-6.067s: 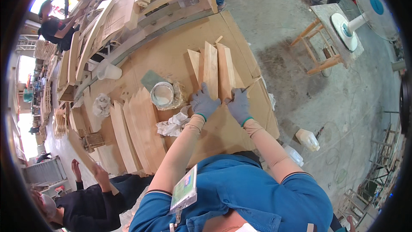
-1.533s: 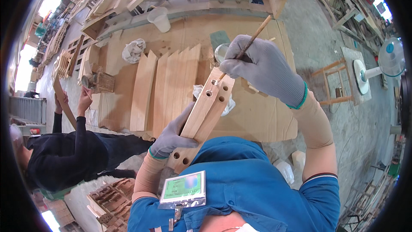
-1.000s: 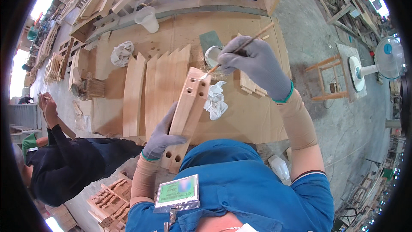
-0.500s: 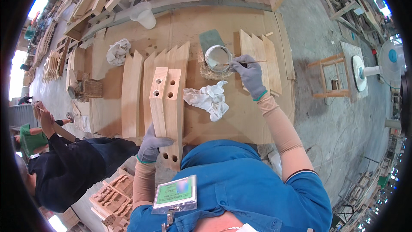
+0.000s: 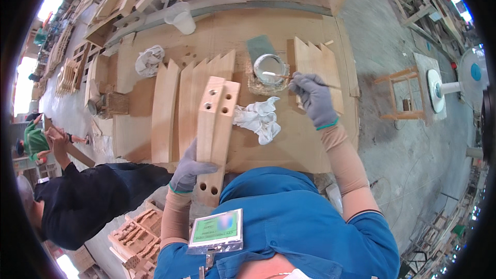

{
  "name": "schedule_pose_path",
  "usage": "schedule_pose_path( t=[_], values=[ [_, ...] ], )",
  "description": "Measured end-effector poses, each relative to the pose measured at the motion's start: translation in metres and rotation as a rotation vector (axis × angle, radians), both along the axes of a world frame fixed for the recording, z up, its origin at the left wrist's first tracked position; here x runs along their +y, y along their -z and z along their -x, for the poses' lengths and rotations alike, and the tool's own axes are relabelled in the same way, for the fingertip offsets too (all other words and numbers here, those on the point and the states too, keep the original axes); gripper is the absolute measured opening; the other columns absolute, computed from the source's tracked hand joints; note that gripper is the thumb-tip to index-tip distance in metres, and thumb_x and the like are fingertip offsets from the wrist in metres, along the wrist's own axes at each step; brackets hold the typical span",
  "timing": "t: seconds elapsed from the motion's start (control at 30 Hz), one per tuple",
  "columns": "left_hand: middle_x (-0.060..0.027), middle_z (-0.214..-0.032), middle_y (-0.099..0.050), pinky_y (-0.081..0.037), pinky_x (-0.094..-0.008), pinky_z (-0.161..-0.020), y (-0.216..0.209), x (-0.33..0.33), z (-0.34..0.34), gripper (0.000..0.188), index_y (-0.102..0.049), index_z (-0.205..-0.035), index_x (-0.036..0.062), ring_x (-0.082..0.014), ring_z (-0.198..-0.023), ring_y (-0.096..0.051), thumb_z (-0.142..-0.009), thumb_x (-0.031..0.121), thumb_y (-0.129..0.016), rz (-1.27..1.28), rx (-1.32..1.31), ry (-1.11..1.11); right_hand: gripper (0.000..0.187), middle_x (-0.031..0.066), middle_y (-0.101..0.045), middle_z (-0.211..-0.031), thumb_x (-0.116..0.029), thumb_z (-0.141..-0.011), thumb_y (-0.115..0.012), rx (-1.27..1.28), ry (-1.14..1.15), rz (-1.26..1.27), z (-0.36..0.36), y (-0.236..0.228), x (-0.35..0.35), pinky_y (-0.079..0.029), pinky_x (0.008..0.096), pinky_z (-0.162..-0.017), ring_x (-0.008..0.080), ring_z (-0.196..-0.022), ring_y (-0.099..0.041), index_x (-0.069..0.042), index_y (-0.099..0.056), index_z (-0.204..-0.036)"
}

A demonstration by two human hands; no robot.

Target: The person mixes a white liquid in a small cup using a power drill with a mixing attachment. After mixing, the person applies the liquid to small wooden pieces using a brush.

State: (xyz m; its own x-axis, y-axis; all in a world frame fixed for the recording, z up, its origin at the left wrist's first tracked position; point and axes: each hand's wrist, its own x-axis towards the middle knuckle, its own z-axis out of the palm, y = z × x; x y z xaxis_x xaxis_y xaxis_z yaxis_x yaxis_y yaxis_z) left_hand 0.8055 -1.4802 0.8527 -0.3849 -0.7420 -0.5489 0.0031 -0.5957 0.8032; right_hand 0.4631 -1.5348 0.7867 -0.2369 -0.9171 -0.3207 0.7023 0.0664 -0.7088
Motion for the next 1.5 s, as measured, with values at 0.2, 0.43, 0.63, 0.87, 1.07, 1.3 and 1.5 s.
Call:
schedule_pose_path(
  t=[0.2,0.43,0.63,0.87,1.07,1.3,1.5],
  values=[
    [-0.0070,-0.125,-0.052,-0.035,-0.0306,-0.101,-0.018,0.001,0.009,0.095,-0.036,-0.140,0.0005,-0.0171,-0.116,-0.048,-0.053,0.006,-0.074,0.022,0.068,0.108,0.011,0.0077,-0.064,-0.079,-0.010,-0.088,-0.064,0.455,-0.339,0.325,-0.030,-0.154,-0.001,-0.056,0.0247,-0.058,0.0134,-0.066,-0.064,-0.003,-0.057,-0.082],
    [-0.0093,-0.119,-0.058,-0.042,-0.0310,-0.096,-0.024,0.011,0.019,0.098,-0.037,-0.138,-0.0026,-0.0192,-0.109,-0.056,-0.046,0.003,-0.071,0.072,0.085,0.105,0.023,0.0070,-0.054,-0.058,-0.017,-0.082,-0.071,1.063,-0.455,0.575,-0.056,-0.165,0.013,-0.044,0.0277,-0.050,0.0147,-0.053,-0.057,-0.003,-0.054,-0.076],
    [-0.0090,-0.132,-0.048,-0.028,-0.0313,-0.107,-0.029,0.018,0.018,0.099,-0.032,-0.143,-0.0006,-0.0193,-0.124,-0.043,-0.053,0.006,-0.073,0.068,0.106,0.173,0.024,0.0107,-0.054,-0.059,-0.017,-0.080,-0.071,1.223,-0.417,0.696,-0.065,-0.171,0.025,-0.043,0.0308,-0.051,0.0224,-0.051,-0.052,-0.002,-0.053,-0.076],
    [-0.0086,-0.131,-0.049,-0.029,-0.0312,-0.107,-0.028,0.022,0.020,0.100,-0.033,-0.142,-0.0005,-0.0193,-0.123,-0.044,-0.052,0.006,-0.074,0.079,0.119,0.166,0.024,0.0086,-0.057,-0.061,-0.017,-0.081,-0.070,1.160,-0.472,0.553,-0.062,-0.176,0.026,-0.045,0.0276,-0.050,0.0157,-0.052,-0.057,-0.001,-0.054,-0.076],
    [-0.0086,-0.129,-0.050,-0.031,-0.0311,-0.106,-0.029,0.020,0.018,0.099,-0.034,-0.141,-0.0004,-0.0194,-0.121,-0.046,-0.051,0.006,-0.074,0.099,0.123,0.175,0.021,0.0037,-0.061,-0.066,-0.014,-0.082,-0.071,0.953,-0.452,0.334,-0.047,-0.186,0.023,-0.048,0.0218,-0.053,0.0060,-0.057,-0.059,-0.002,-0.054,-0.078],
    [-0.0086,-0.129,-0.050,-0.030,-0.0312,-0.106,-0.035,0.019,0.019,0.099,-0.033,-0.142,-0.0006,-0.0192,-0.122,-0.045,-0.051,0.006,-0.074,0.079,0.129,0.192,0.016,0.0037,-0.062,-0.067,-0.011,-0.083,-0.068,0.838,-0.493,0.349,-0.046,-0.171,0.017,-0.050,0.0225,-0.057,0.0088,-0.060,-0.061,-0.002,-0.056,-0.079],
    [-0.0091,-0.126,-0.052,-0.034,-0.0307,-0.102,-0.034,0.019,0.017,0.100,-0.034,-0.141,-0.0016,-0.0191,-0.117,-0.049,-0.049,0.003,-0.074,0.119,0.122,0.190,0.013,0.0109,-0.062,-0.067,-0.008,-0.078,-0.068,1.216,-0.554,0.518,-0.054,-0.191,0.027,-0.049,0.0288,-0.058,0.0184,-0.060,-0.062,-0.001,-0.057,-0.078]
  ],
)
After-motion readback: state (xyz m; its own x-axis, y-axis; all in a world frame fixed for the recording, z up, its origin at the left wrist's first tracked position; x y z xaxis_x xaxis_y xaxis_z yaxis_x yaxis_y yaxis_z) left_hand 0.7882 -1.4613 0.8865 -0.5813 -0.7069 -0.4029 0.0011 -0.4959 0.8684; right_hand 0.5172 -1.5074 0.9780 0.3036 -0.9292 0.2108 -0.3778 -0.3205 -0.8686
